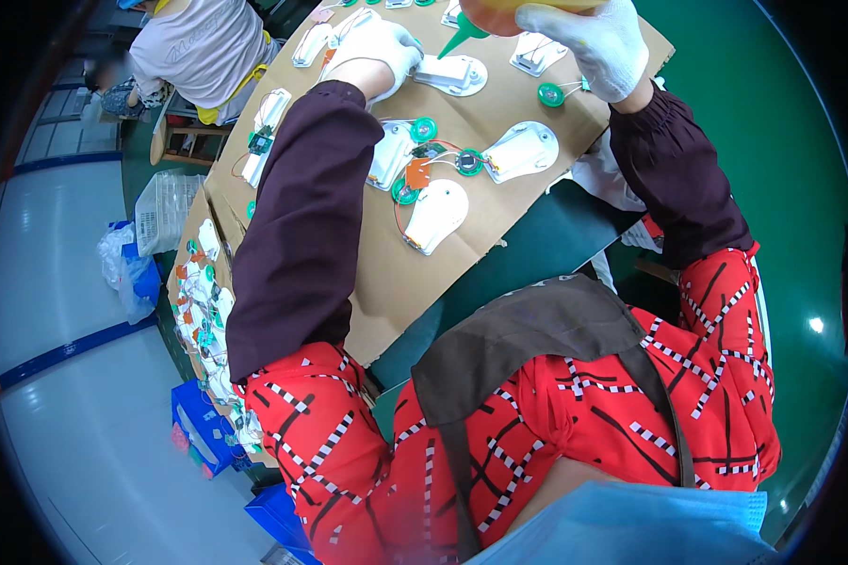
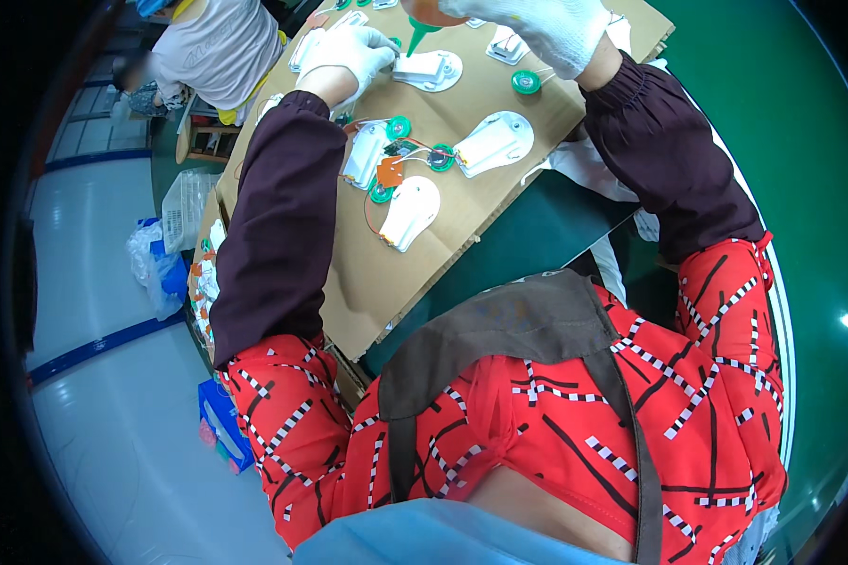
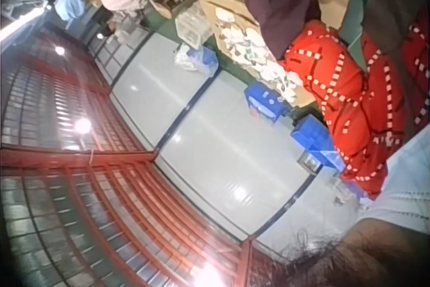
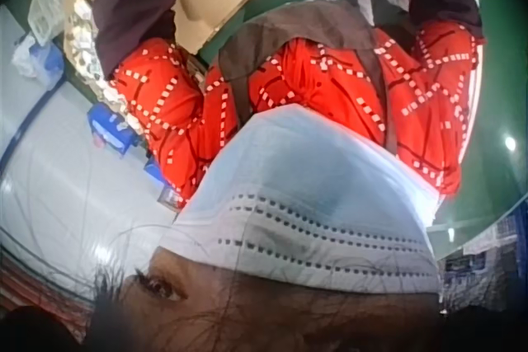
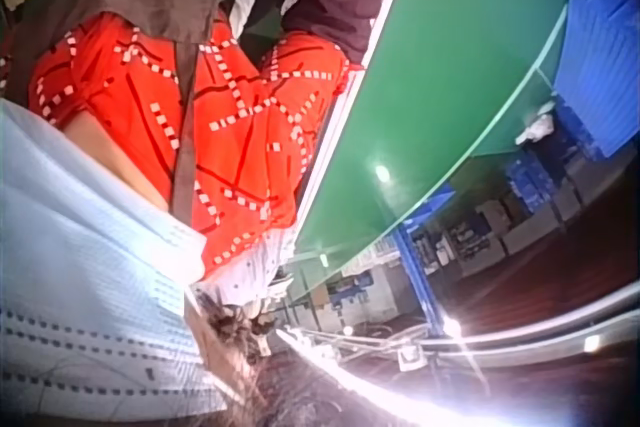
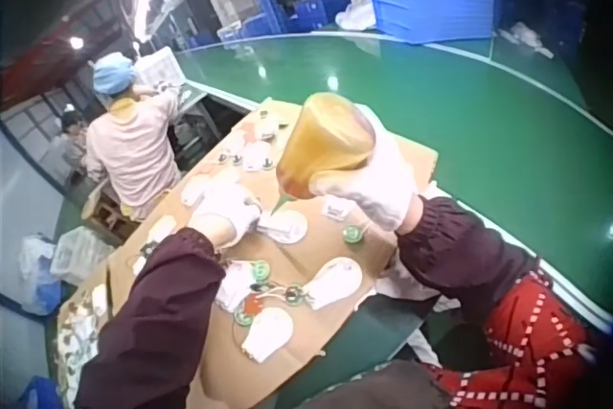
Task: Applying adhesive from a squeeze bottle to small electronic components arranged on cardboard sheets.
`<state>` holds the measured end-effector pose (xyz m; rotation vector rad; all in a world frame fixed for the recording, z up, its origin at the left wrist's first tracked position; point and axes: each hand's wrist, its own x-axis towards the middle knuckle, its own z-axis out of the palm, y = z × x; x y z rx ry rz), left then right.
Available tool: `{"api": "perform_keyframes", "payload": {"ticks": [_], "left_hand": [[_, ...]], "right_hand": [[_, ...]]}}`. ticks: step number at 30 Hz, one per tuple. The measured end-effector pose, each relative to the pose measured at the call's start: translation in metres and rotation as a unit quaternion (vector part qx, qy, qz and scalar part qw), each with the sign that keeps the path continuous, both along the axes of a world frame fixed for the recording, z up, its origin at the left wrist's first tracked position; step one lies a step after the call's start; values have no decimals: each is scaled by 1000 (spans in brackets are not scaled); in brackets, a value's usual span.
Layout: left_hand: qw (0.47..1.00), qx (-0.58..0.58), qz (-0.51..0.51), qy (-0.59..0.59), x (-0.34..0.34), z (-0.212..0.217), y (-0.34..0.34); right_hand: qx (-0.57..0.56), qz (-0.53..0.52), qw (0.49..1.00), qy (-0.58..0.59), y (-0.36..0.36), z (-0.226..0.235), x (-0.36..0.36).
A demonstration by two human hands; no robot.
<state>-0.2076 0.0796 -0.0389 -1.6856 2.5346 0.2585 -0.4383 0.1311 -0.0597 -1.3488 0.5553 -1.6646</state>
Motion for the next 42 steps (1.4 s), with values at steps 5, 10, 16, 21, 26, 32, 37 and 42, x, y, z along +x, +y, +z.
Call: {"api": "perform_keyframes", "payload": {"ticks": [5,10,16,21,26,32,37,42], "left_hand": [[991,82,75,79,11,-15,-3],[955,138,103,240,15,-21,5],[996,47,20,70,12,-22,2],[992,43,76,92,6,-15,12],[981,52,113,149,11,-23,9],[970,48,165,171,8,-23,10],[985,27,123,118,10,-22,17],[986,36,124,106,3,-15,28]], "right_hand": [[1,-15,1000,9,7,8,16],[-18,-33,999,31,1,-5,22],[-34,1,999,-4,-4,-7,28],[-32,-4,999,38,-8,-8,26],[-22,-19,999,30,-5,-5,32],[-52,-29,997,46,-10,-11,32],[-62,-28,996,55,-6,-25,31],[-23,-76,991,107,8,-15,20]]}}
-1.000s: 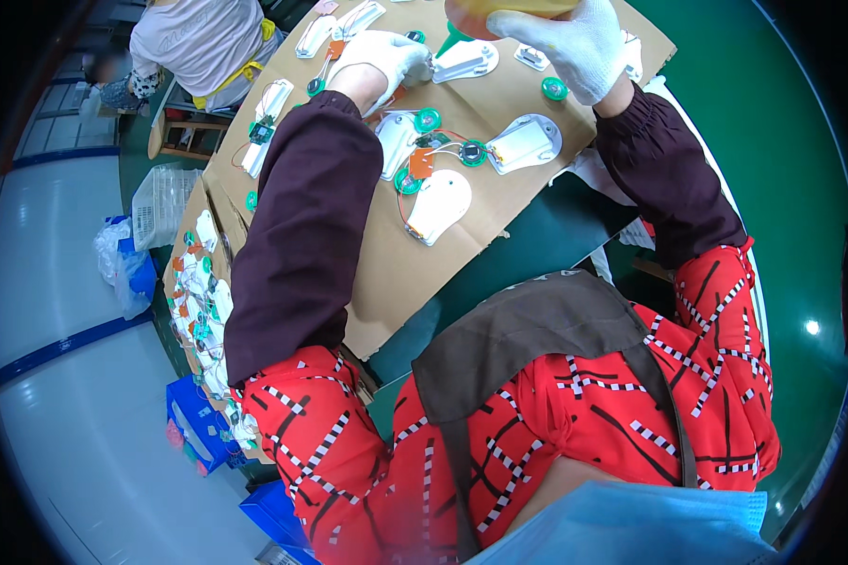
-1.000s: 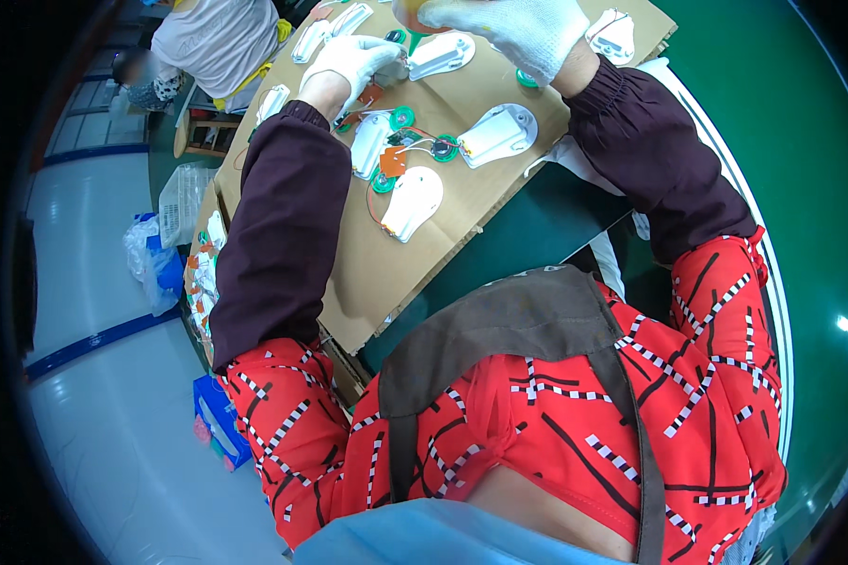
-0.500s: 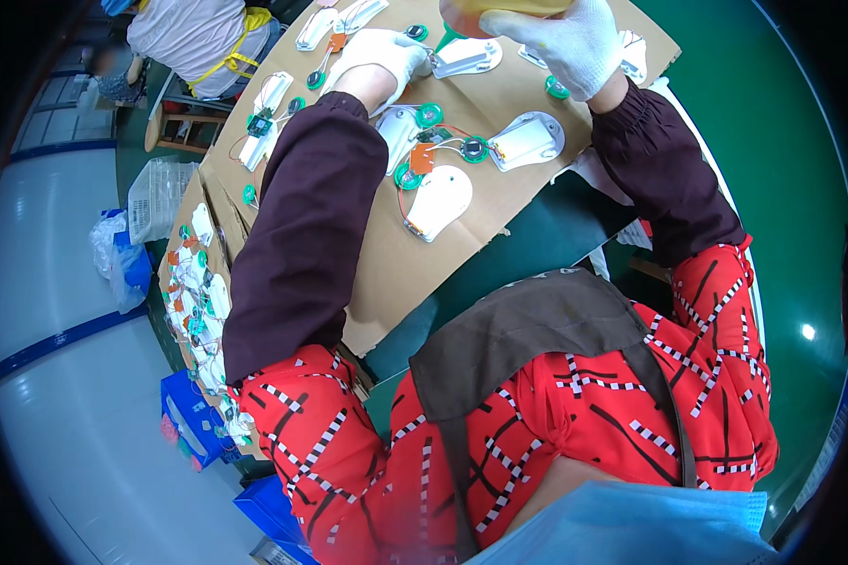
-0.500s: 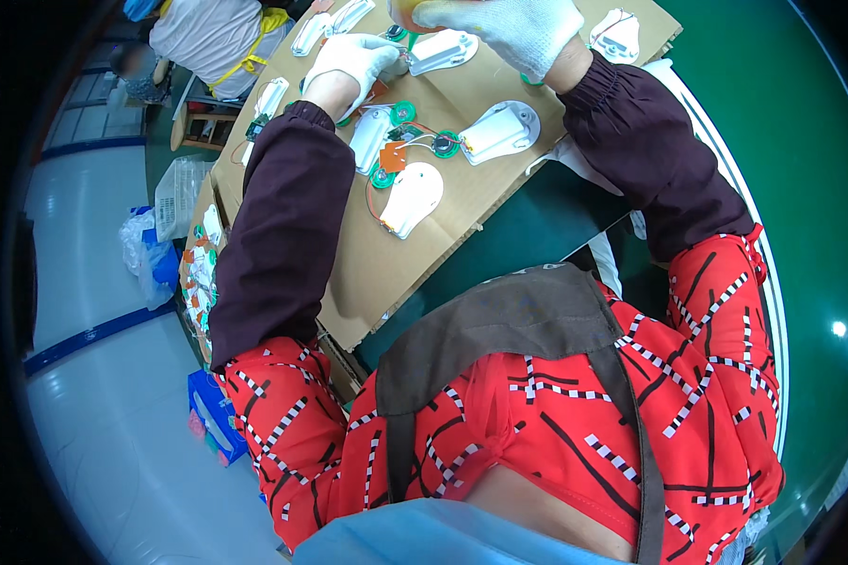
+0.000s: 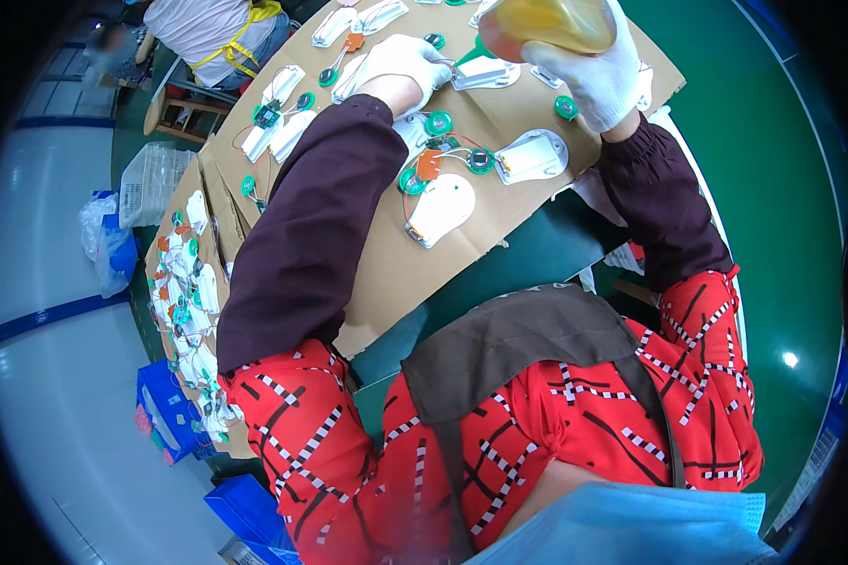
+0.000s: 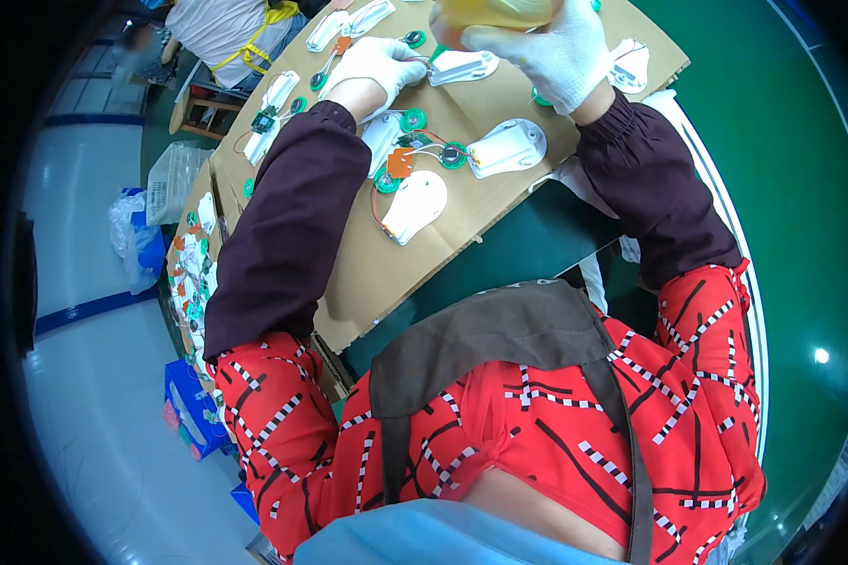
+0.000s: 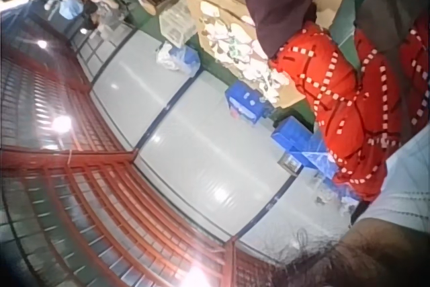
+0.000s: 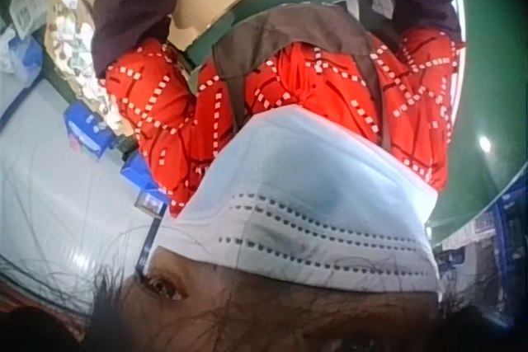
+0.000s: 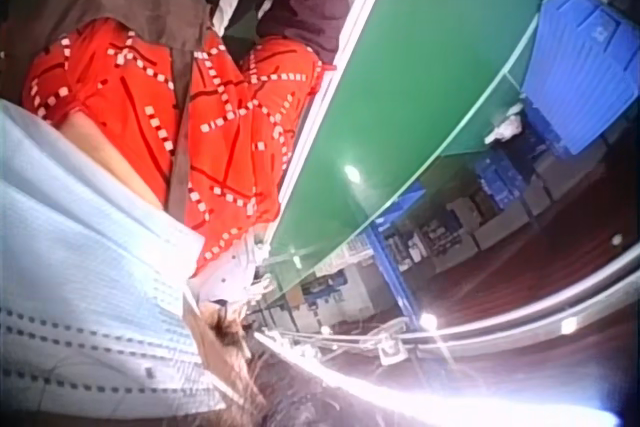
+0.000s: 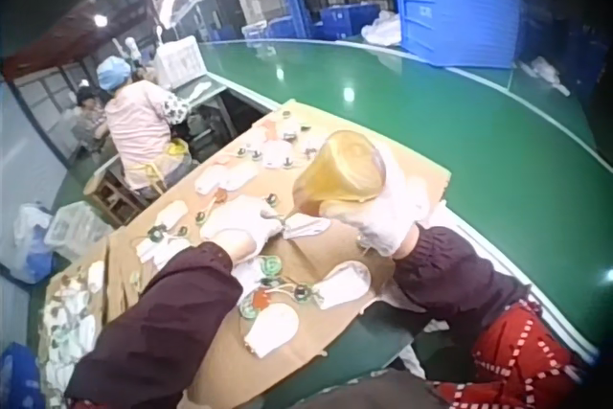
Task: Applying adhesive from a squeeze bottle to small electronic components arranged on cardboard sheets.
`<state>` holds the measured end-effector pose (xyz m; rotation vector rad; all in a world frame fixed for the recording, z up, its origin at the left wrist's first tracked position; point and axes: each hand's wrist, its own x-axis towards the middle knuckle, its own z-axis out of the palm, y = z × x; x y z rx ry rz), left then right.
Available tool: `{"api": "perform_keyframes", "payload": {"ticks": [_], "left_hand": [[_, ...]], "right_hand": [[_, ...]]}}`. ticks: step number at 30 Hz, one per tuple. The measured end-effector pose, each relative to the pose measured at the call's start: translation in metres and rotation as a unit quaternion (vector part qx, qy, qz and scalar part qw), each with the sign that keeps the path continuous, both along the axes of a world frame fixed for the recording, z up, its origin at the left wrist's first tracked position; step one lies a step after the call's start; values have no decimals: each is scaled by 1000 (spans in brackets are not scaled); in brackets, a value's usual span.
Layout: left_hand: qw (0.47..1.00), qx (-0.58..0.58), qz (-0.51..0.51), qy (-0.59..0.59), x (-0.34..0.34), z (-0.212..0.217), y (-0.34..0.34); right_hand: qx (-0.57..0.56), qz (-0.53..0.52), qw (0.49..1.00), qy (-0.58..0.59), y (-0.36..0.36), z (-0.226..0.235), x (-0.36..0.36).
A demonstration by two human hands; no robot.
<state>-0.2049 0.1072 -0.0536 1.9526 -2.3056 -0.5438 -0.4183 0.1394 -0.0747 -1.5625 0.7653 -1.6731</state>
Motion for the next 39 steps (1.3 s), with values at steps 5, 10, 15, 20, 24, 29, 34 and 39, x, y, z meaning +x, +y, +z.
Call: {"api": "perform_keyframes", "payload": {"ticks": [5,10,15,20,24,29,34,39], "left_hand": [[998,-29,-33,34,17,-9,-2],[994,13,18,103,17,-13,-6],[999,23,-4,28,9,-9,-6],[1000,1,-26,-6,11,-13,-10],[999,0,-41,-12,8,-11,-10],[999,3,-42,-9,9,-12,-9],[999,11,-44,-17,6,-10,-7],[999,8,-42,-20,7,-10,-7]], "right_hand": [[60,-61,995,53,12,16,1],[42,-55,996,55,9,9,-3],[63,-16,998,-16,9,9,-4],[96,-24,995,6,16,19,-3],[92,8,994,-52,14,15,-5],[69,9,994,-90,0,5,-8],[83,7,994,-68,-7,7,-11],[87,10,992,-96,-15,7,-9]]}}
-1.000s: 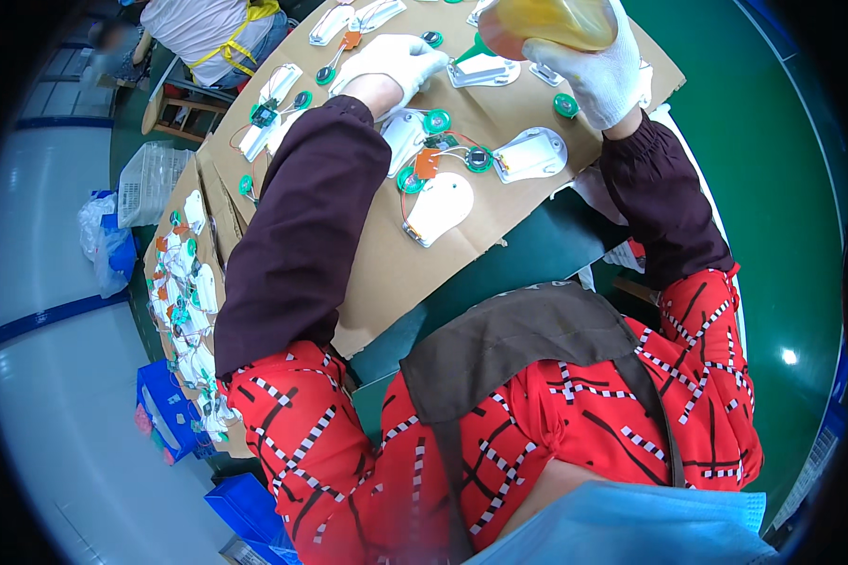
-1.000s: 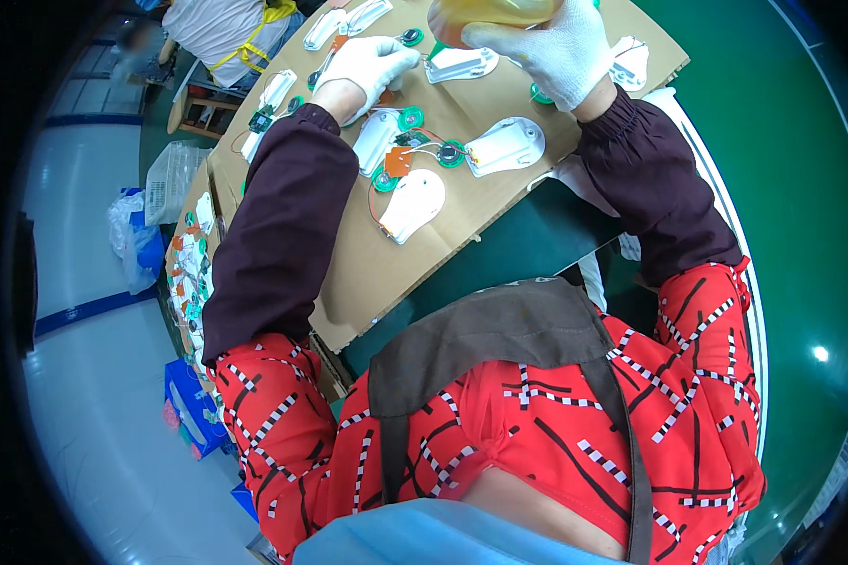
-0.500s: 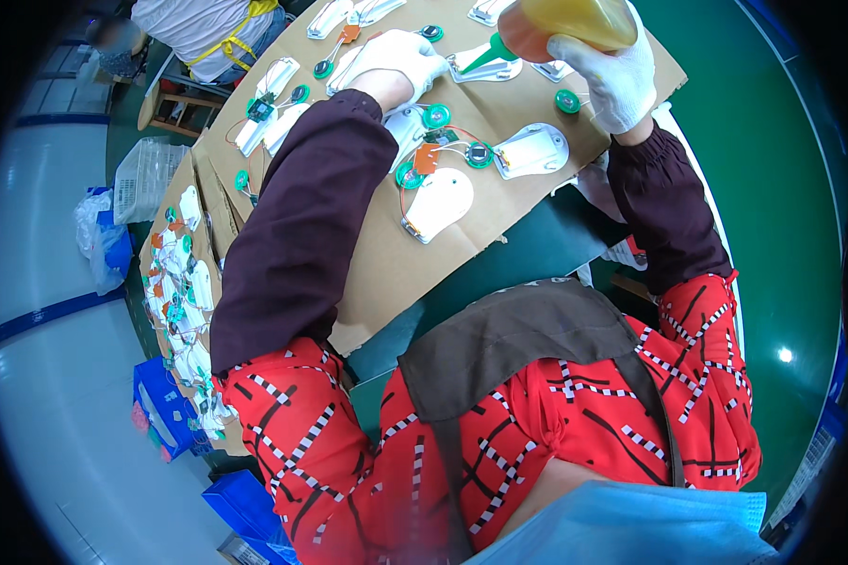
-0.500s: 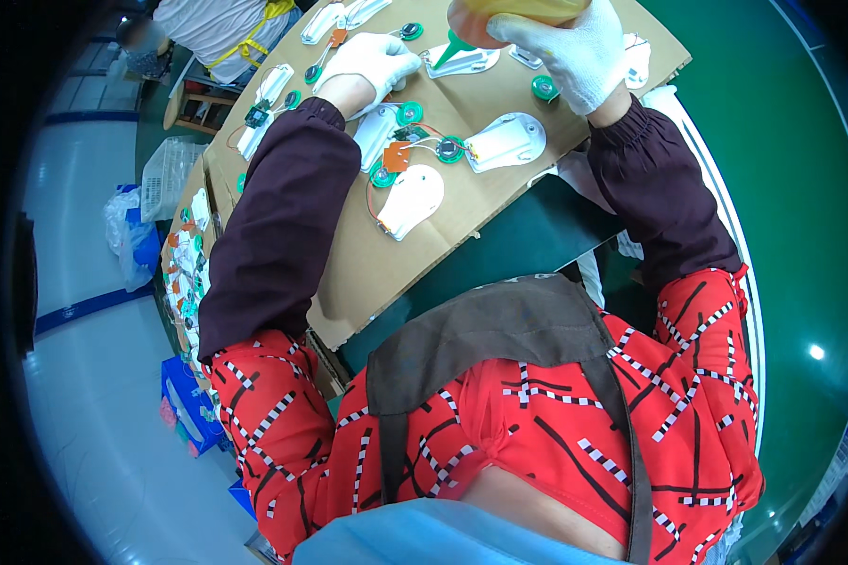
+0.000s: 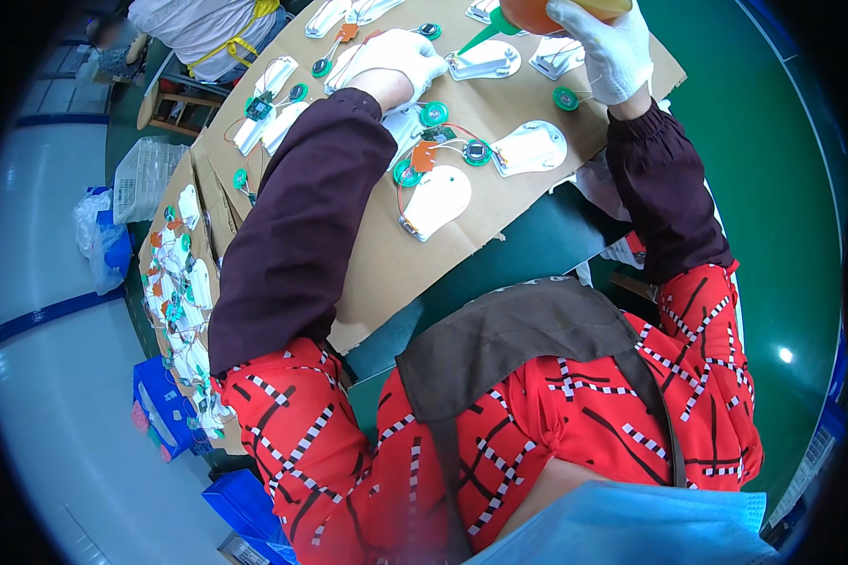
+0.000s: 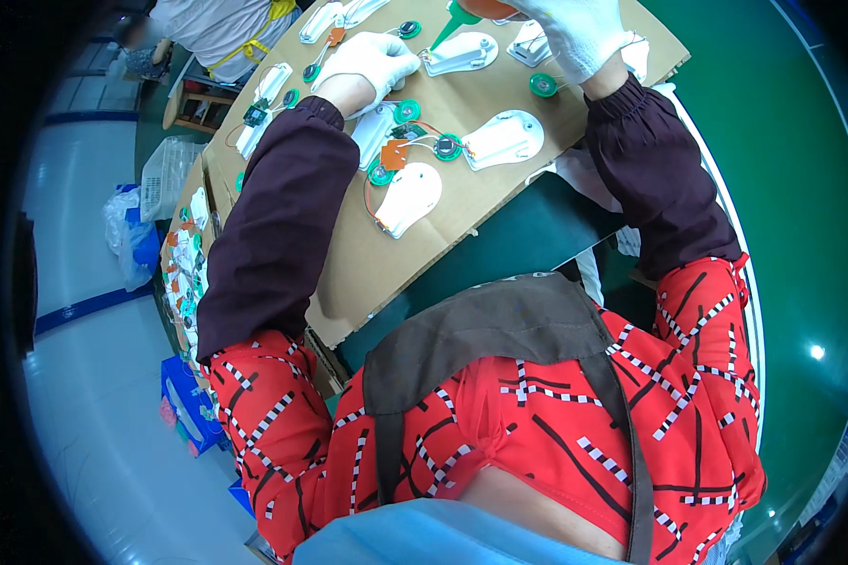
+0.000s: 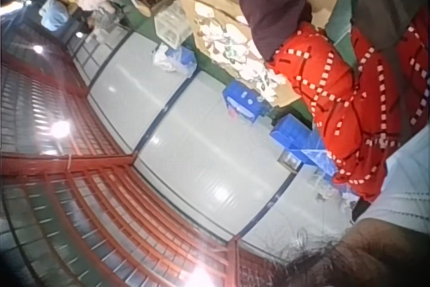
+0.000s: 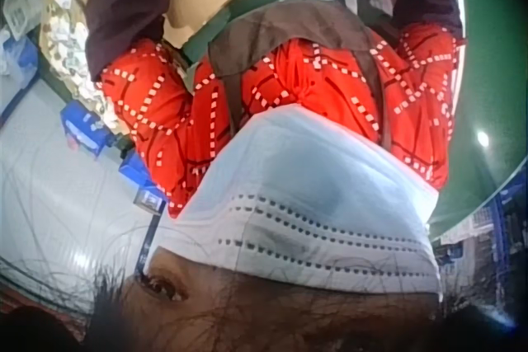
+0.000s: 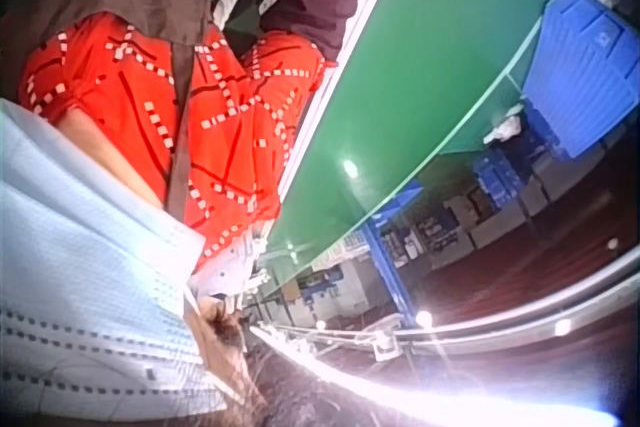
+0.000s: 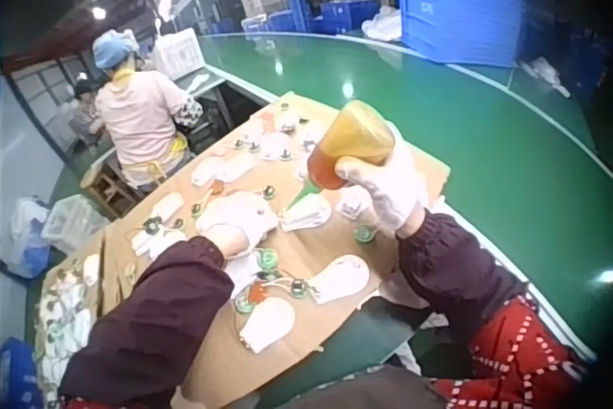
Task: Applying adhesive from a squeeze bottle to small electronic components arranged on cardboard sheets.
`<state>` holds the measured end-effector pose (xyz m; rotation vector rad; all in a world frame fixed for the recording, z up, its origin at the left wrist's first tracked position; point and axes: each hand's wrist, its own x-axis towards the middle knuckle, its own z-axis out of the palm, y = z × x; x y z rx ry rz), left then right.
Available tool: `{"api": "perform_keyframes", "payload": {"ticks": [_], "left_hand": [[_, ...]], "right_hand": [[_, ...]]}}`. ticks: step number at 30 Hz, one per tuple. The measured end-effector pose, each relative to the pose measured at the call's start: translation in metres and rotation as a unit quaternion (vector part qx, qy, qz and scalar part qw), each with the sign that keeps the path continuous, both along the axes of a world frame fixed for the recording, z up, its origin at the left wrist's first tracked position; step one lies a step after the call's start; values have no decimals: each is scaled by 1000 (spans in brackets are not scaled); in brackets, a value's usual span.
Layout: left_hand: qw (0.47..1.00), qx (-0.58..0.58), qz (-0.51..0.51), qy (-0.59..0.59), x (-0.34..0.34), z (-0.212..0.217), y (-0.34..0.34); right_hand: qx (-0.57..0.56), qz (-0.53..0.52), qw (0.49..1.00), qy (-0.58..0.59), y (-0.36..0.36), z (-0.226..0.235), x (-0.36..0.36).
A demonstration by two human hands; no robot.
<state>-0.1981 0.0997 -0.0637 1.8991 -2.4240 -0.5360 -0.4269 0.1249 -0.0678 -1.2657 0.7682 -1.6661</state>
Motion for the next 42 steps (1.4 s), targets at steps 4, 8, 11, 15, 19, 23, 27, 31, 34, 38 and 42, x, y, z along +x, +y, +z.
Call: {"api": "perform_keyframes", "payload": {"ticks": [4,8,11,15,19,23,27,31,34,38,42], "left_hand": [[1000,-5,-9,1,-1,1,1],[1000,-17,-15,-22,-2,2,4],[999,-14,-15,-29,-5,4,5],[999,-15,-8,-40,-9,10,9],[999,-20,-7,-45,-8,9,8],[999,-12,-2,-42,-10,9,6],[999,-14,2,-43,-10,10,7],[999,-9,5,-39,-8,10,7],[999,-26,-6,-42,-9,9,9],[996,-39,-14,-73,-12,10,12],[996,-46,-17,-69,-8,5,12]], "right_hand": [[-19,2,1000,16,-5,-1,2],[-8,11,1000,8,-7,-2,7],[-23,3,1000,13,-9,-3,6],[-21,-21,998,51,1,1,2],[-55,-20,998,9,8,-10,0],[-64,-7,998,1,15,-10,1],[-27,-26,999,33,22,-8,1],[-14,-46,995,83,25,-4,-1],[-58,10,998,22,10,-27,-20],[-23,9,1000,-6,6,-44,-43],[-27,-25,998,-57,11,-23,-12]]}}
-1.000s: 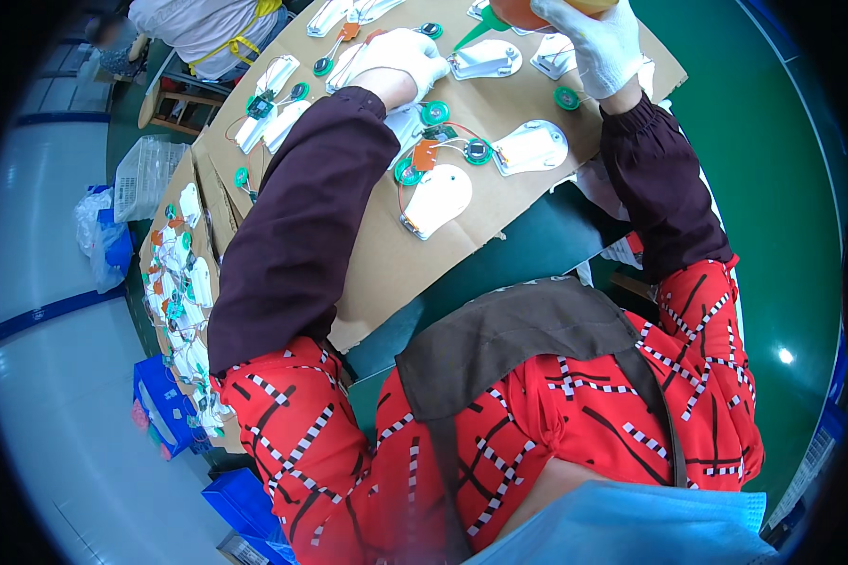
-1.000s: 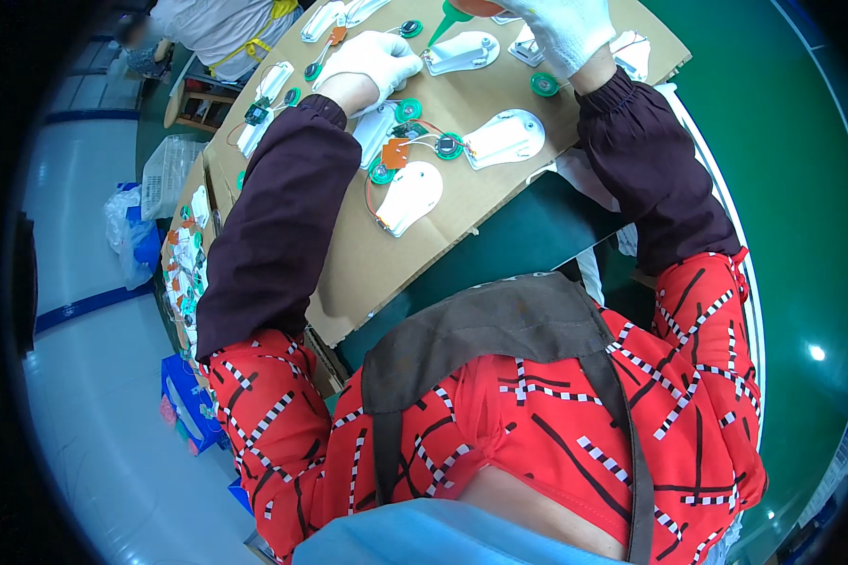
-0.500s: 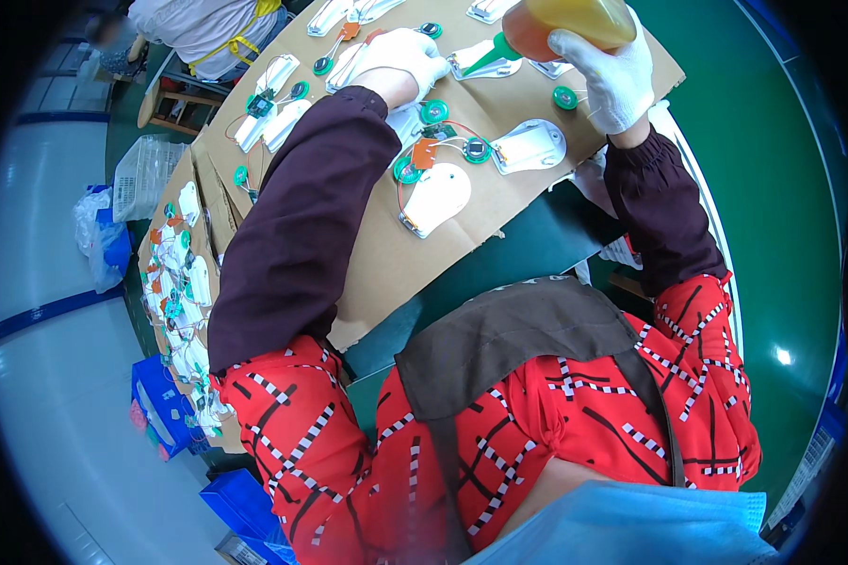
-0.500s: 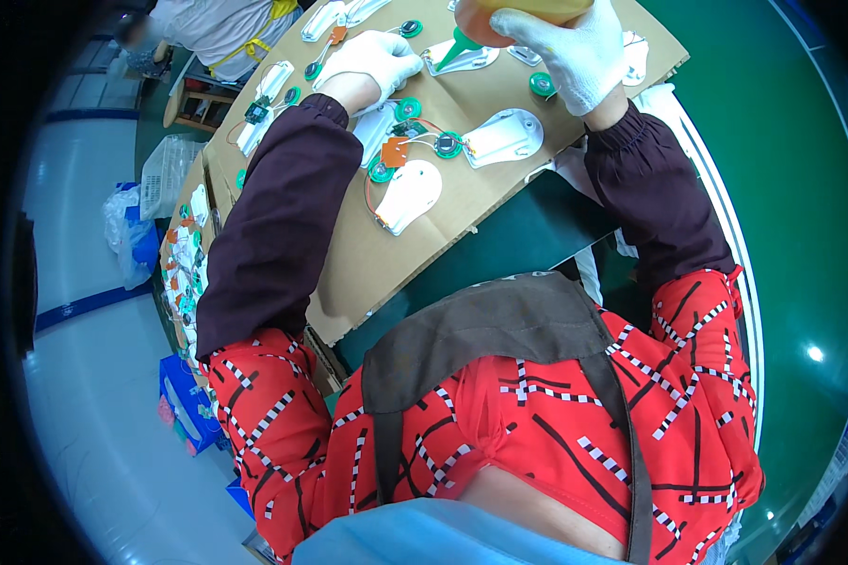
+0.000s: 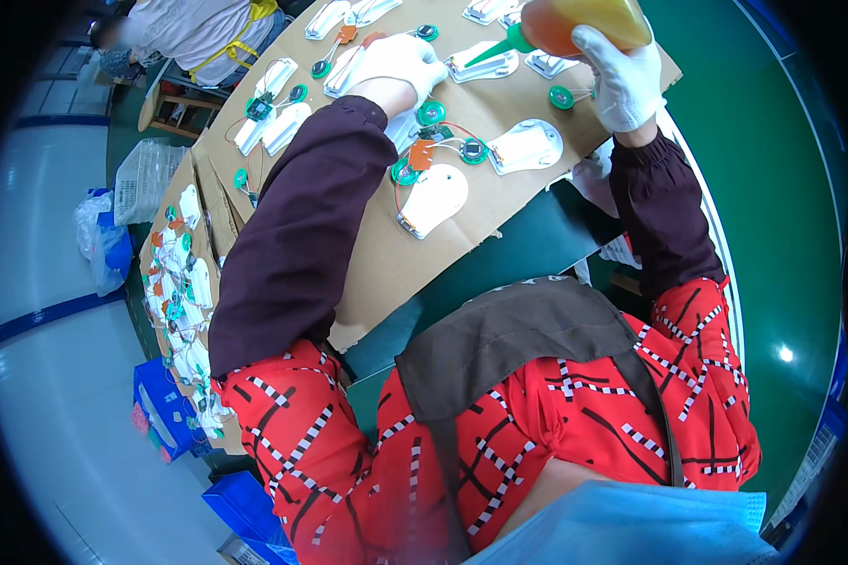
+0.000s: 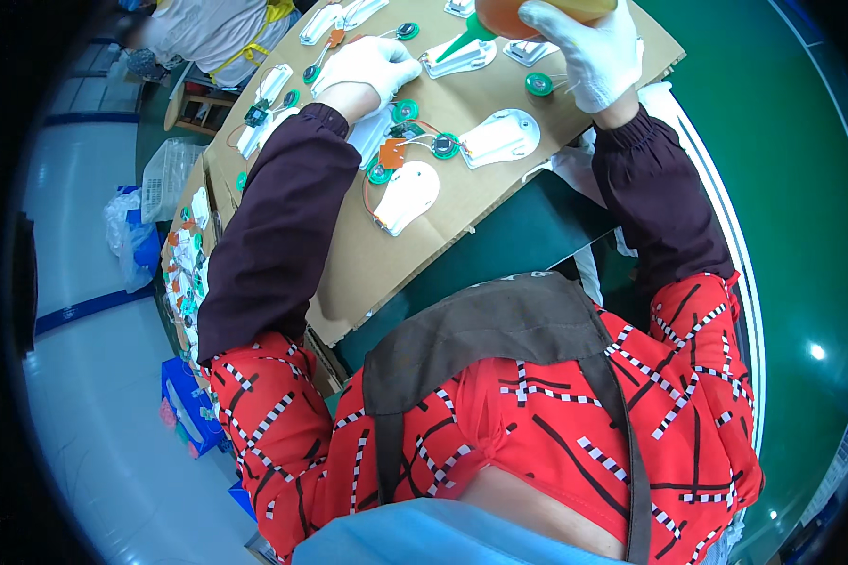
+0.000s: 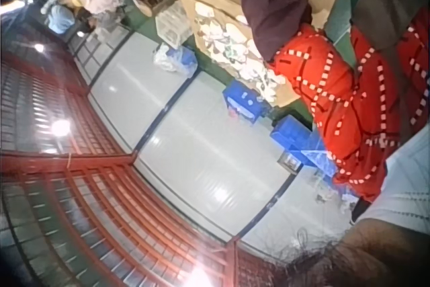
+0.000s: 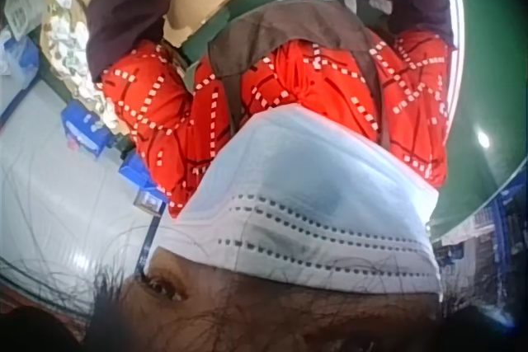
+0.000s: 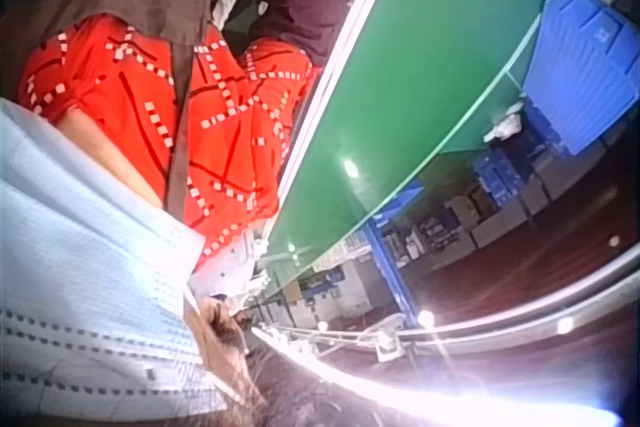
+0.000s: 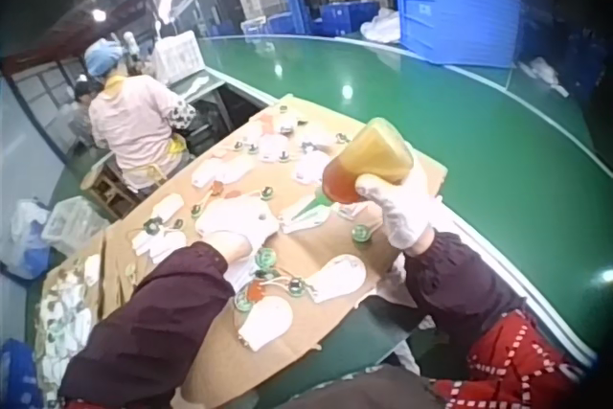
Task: Applying adhesive from a squeeze bottle to small electronic components arranged on cardboard sheets.
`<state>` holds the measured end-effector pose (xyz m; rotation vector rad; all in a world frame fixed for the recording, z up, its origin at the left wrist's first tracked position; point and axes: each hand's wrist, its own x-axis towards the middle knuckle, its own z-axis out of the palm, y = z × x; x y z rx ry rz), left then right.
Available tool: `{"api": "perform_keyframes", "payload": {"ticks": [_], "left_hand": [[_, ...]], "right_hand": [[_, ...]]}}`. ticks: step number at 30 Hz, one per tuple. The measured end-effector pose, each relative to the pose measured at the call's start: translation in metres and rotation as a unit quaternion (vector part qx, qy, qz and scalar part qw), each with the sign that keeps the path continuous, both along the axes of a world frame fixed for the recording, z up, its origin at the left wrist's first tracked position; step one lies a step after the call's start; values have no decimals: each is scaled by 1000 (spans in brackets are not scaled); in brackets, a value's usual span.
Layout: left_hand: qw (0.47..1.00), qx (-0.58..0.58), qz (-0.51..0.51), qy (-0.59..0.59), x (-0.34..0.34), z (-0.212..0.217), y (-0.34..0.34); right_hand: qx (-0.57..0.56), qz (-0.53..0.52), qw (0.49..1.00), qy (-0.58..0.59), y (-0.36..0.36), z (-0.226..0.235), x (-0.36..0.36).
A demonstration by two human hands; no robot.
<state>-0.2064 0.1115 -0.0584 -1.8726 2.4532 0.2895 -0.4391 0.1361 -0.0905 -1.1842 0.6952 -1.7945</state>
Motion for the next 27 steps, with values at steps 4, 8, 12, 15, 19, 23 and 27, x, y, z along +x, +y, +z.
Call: {"api": "perform_keyframes", "payload": {"ticks": [4,8,12,15,19,23,27], "left_hand": [[1000,-5,-2,-12,-3,5,3],[1000,4,7,-19,-6,10,2],[1000,2,5,-22,-3,6,1],[1000,-5,1,-12,-2,3,1],[1000,1,1,-6,-3,3,2],[1000,-8,-3,-11,-2,2,2],[1000,-4,6,-12,-5,5,1]], "right_hand": [[-21,6,998,52,-2,5,3],[-6,-9,997,72,-1,12,4],[-31,-9,997,66,-2,8,8],[-6,5,998,62,6,13,8],[-23,8,998,64,7,10,7],[-18,22,999,43,8,8,4],[-20,3,999,27,10,5,5]]}}
